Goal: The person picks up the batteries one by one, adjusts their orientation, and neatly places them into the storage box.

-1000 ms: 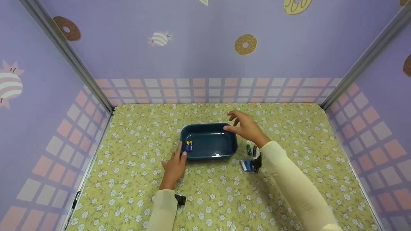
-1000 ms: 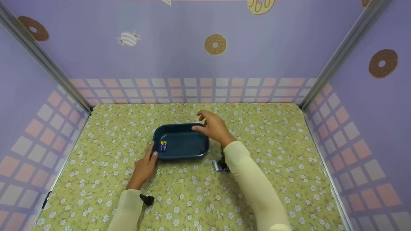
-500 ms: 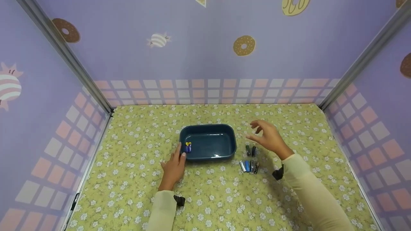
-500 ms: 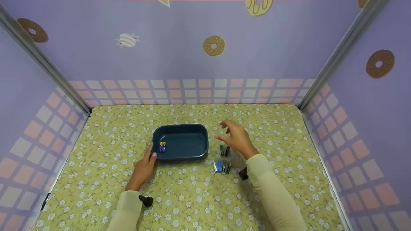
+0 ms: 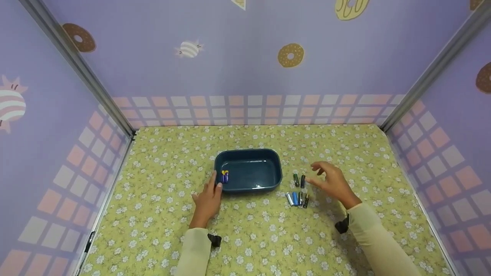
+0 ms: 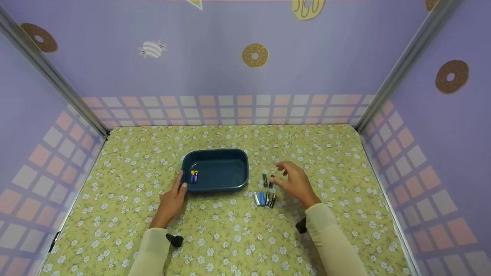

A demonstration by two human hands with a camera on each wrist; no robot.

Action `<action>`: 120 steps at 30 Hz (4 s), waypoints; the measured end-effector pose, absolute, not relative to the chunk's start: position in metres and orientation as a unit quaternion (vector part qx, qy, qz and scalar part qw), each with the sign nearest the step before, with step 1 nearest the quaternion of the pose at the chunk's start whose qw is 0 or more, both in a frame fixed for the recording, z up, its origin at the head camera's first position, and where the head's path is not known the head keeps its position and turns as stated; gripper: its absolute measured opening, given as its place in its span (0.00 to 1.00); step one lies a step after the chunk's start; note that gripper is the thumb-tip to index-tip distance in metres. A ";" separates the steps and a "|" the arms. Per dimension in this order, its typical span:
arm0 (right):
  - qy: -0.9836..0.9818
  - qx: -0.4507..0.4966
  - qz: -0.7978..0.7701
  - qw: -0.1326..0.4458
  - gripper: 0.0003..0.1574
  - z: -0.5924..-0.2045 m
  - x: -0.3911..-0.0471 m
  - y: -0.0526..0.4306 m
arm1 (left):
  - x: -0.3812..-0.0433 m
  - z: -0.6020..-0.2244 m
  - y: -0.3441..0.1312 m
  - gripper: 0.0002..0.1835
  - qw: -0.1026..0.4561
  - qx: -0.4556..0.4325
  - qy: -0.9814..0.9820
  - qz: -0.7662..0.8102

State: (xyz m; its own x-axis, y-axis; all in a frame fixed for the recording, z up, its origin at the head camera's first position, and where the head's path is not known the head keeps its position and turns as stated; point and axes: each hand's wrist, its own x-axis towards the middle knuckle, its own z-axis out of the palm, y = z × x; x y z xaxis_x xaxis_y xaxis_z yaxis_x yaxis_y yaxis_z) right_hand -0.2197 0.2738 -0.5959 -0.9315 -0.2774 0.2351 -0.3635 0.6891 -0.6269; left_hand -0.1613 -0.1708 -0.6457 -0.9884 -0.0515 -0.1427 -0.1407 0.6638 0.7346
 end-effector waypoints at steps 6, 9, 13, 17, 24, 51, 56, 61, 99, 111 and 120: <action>-0.919 0.165 0.358 0.026 0.33 -0.615 -0.205 0.279 | -0.160 -0.647 -0.171 0.35 0.052 -0.045 0.911 0.407; -0.919 0.169 0.357 0.016 0.34 -0.622 -0.200 0.280 | -0.160 -0.647 -0.171 0.36 0.052 -0.048 0.912 0.405; -0.921 0.169 0.352 0.001 0.39 -0.629 -0.194 0.281 | -0.160 -0.647 -0.171 0.34 0.052 -0.053 0.911 0.406; -0.926 0.163 0.339 -0.020 0.44 -0.635 -0.189 0.282 | -0.160 -0.646 -0.171 0.34 0.052 -0.052 0.911 0.407; -0.933 0.159 0.320 -0.044 0.47 -0.642 -0.183 0.280 | -0.160 -0.646 -0.171 0.34 0.050 -0.049 0.911 0.407; -0.947 0.177 0.262 -0.047 0.42 -0.654 -0.174 0.277 | -0.161 -0.644 -0.171 0.36 0.056 -0.051 0.908 0.413; -0.947 0.181 0.263 -0.045 0.41 -0.656 -0.173 0.277 | -0.161 -0.645 -0.170 0.34 0.053 -0.054 0.907 0.413; -0.946 0.187 0.263 -0.032 0.38 -0.658 -0.173 0.276 | -0.161 -0.645 -0.170 0.34 0.051 -0.052 0.909 0.410; -0.941 0.171 0.290 -0.045 0.31 -0.650 -0.175 0.276 | -0.159 -0.645 -0.172 0.36 0.052 -0.049 0.907 0.416; -0.942 0.161 0.293 -0.042 0.31 -0.640 -0.180 0.266 | -0.160 -0.644 -0.171 0.34 0.052 -0.051 0.908 0.413; -0.935 0.173 0.309 -0.019 0.27 -0.633 -0.189 0.251 | -0.160 -0.645 -0.171 0.34 0.055 -0.052 0.909 0.410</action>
